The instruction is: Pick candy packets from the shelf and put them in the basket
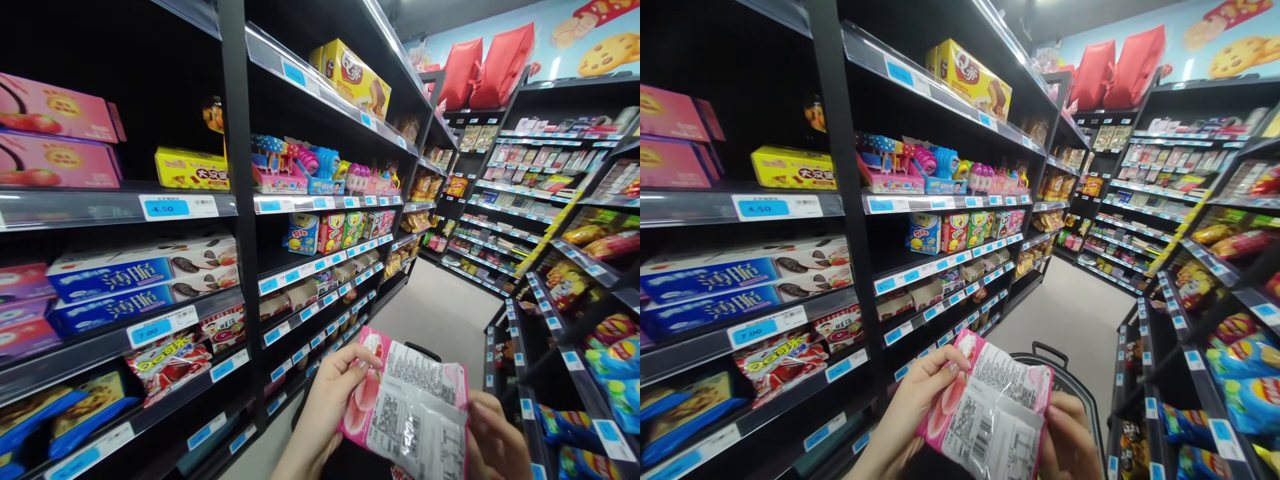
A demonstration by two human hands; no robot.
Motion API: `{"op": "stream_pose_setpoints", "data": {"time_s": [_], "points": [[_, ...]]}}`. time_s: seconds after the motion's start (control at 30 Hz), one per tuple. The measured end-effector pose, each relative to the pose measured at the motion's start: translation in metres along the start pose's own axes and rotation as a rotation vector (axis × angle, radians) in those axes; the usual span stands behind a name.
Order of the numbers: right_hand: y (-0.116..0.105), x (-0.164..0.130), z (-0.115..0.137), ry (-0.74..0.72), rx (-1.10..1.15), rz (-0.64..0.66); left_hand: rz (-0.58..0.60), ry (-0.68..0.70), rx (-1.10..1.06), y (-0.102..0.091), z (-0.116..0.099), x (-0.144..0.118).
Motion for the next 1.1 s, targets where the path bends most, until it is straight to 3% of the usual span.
{"op": "stream_pose_setpoints", "data": {"time_s": [0.1,0.2,0.37,0.43,0.5,0.6,0.77,0.9,1.0,1.1], "points": [[-0.003,0.003,-0.004,-0.101,-0.085,0.096,-0.014,-0.026,-0.004,0.000,0.002,0.001],[-0.008,0.007,-0.008,-0.168,-0.167,0.100,0.015,-0.094,-0.005,-0.002,0.002,0.002],[-0.019,0.016,-0.010,-0.270,-0.235,0.040,0.228,-0.191,-0.172,-0.004,-0.005,-0.003],[-0.023,0.019,-0.012,-0.224,-0.233,0.028,0.328,-0.209,-0.169,-0.002,-0.008,-0.006],[-0.024,0.020,-0.013,-0.167,-0.186,0.040,0.363,-0.192,-0.024,0.002,-0.007,-0.007],[-0.021,0.017,-0.014,-0.048,-0.108,0.040,0.307,-0.122,0.286,0.005,-0.001,-0.006],[-0.020,0.007,-0.018,0.271,-0.241,-0.185,0.156,-0.001,0.778,0.001,0.005,-0.003],[-0.023,0.009,-0.023,0.406,-0.333,-0.148,0.075,-0.010,1.028,-0.006,0.001,-0.002],[-0.026,0.012,-0.030,0.510,-0.295,-0.032,0.107,-0.017,1.041,-0.009,-0.003,-0.002],[-0.030,0.013,-0.037,0.655,-0.142,0.051,0.222,0.014,0.812,-0.007,-0.006,-0.002]]}}
Point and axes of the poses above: each hand's wrist, its own x-axis towards the middle knuckle, its own y-axis out of the palm, z = x × y, the point moved 2 cm from there along x, towards the middle knuckle, and after that the axes turned 4 degrees about -z, right-handed, at the moved point
